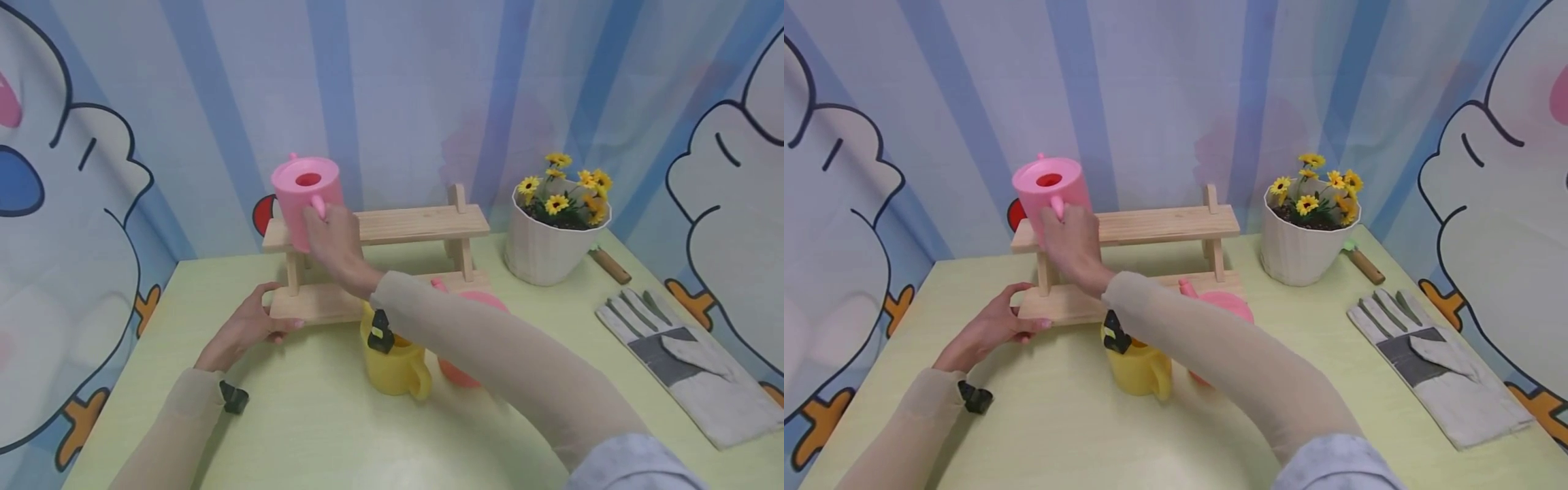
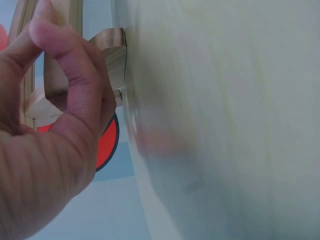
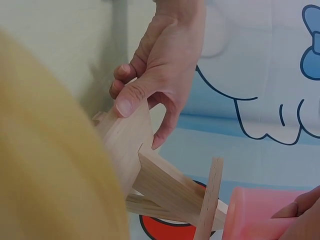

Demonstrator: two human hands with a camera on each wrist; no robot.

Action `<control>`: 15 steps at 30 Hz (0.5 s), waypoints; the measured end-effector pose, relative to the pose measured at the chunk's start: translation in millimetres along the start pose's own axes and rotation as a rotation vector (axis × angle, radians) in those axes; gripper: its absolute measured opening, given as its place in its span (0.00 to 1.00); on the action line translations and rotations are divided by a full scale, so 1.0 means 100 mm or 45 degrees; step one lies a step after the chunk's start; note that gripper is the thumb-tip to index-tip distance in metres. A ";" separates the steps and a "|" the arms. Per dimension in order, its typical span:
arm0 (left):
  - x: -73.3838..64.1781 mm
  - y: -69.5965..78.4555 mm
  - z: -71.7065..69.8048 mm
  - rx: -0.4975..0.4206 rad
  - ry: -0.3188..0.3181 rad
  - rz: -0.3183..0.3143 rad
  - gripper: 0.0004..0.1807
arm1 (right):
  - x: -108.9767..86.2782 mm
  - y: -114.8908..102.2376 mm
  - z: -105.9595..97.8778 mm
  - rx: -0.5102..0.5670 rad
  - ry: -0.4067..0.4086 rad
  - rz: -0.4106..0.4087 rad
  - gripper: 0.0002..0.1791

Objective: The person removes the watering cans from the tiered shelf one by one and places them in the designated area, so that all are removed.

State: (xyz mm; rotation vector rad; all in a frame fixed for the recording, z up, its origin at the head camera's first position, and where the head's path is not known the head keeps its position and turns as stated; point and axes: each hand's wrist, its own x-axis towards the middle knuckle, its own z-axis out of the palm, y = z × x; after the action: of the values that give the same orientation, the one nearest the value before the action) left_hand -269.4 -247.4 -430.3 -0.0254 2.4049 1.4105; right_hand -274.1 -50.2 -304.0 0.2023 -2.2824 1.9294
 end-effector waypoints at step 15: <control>0.00 0.00 0.00 -0.005 -0.006 -0.005 0.63 | -0.20 -0.01 -0.07 -0.067 -0.057 -0.078 0.25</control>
State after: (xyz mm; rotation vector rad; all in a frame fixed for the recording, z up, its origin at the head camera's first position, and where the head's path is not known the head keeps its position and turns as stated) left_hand -269.2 -247.3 -430.6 -0.0278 2.3968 1.4118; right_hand -254.0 -43.5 -306.2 0.3084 -2.3233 1.8508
